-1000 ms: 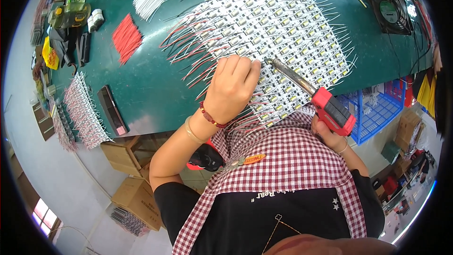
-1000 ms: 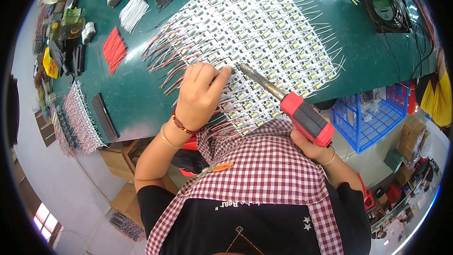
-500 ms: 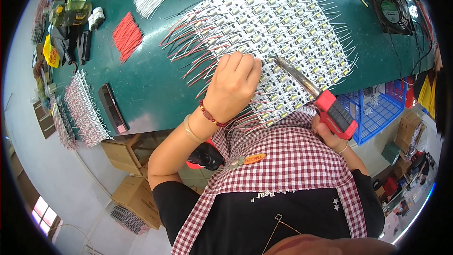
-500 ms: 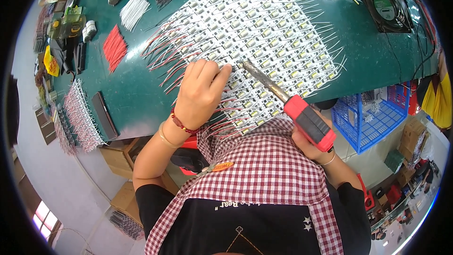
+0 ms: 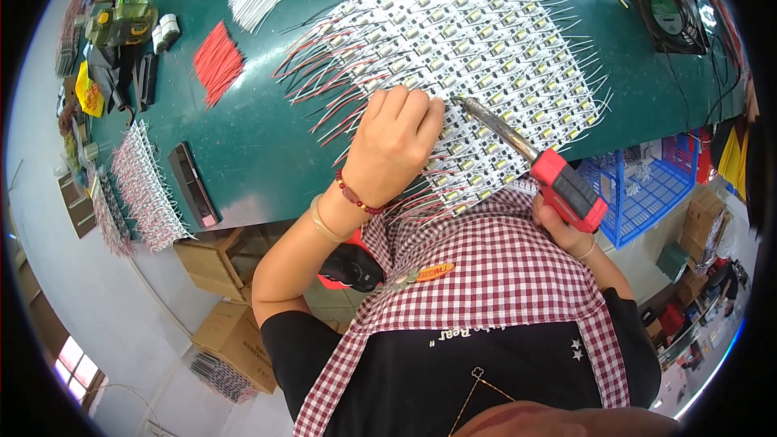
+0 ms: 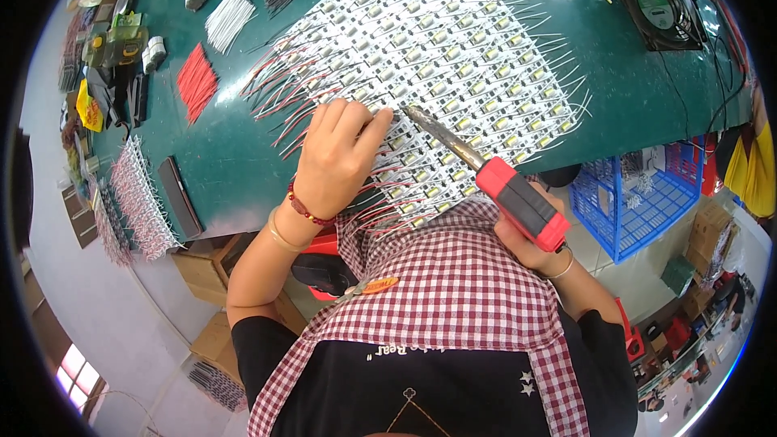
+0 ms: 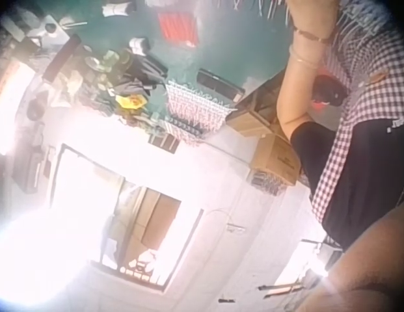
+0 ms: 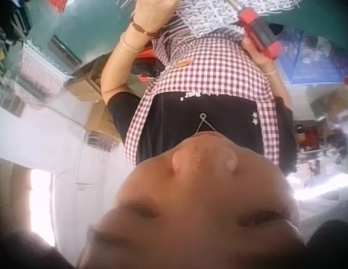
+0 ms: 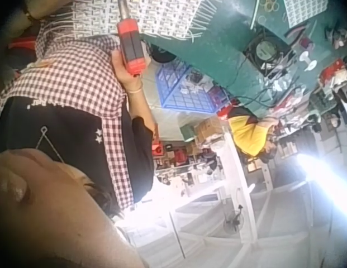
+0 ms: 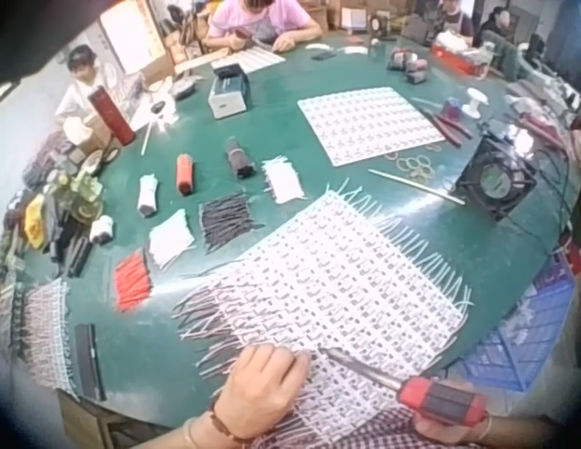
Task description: The person solders wires to an LED circuit board array using a handheld soldering tool while positioning the wires and board sections by hand.
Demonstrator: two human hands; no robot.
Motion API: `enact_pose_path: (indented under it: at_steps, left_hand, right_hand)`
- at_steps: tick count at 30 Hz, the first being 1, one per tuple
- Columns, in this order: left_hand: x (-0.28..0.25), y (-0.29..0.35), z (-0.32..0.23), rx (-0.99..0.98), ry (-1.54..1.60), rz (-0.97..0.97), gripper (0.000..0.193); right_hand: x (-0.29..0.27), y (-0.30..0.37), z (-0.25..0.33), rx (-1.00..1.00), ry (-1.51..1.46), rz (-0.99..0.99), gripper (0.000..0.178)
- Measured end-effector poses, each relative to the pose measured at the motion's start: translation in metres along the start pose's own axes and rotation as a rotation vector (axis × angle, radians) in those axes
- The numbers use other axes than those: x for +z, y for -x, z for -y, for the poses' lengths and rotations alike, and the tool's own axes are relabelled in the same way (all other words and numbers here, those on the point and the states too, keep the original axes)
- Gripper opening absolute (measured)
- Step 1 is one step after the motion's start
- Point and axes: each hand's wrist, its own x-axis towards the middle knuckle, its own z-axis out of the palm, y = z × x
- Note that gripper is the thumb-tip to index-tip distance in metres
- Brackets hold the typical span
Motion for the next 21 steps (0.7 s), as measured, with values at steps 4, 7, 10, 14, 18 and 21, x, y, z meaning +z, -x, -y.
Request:
enact_pose_path:
  at_steps: [4,7,10,14,18,21]
  left_hand:
    - [0.001,0.001,0.000,-0.003,0.024,-0.019,0.026]
    - [0.002,0.000,0.001,0.001,0.029,-0.017,0.026]
    - [0.000,0.000,0.002,0.004,0.018,-0.004,0.027]
    - [-0.002,0.000,0.002,0.009,-0.015,0.002,0.025]
    - [-0.003,-0.002,0.002,0.018,-0.070,0.003,0.023]
    - [-0.004,-0.003,0.002,0.017,-0.096,-0.010,0.022]
  right_hand:
    - [0.000,-0.002,-0.002,-0.029,0.119,0.045,0.020]
    - [0.001,0.003,-0.012,-0.029,0.073,0.033,0.019]
    - [-0.003,0.010,-0.016,0.026,-0.015,0.002,0.018]
    - [-0.006,0.008,-0.005,0.104,-0.173,0.038,0.019]
    - [-0.002,0.003,0.009,0.114,-0.327,0.046,0.021]
    - [-0.003,0.006,0.007,0.110,-0.228,0.102,0.022]
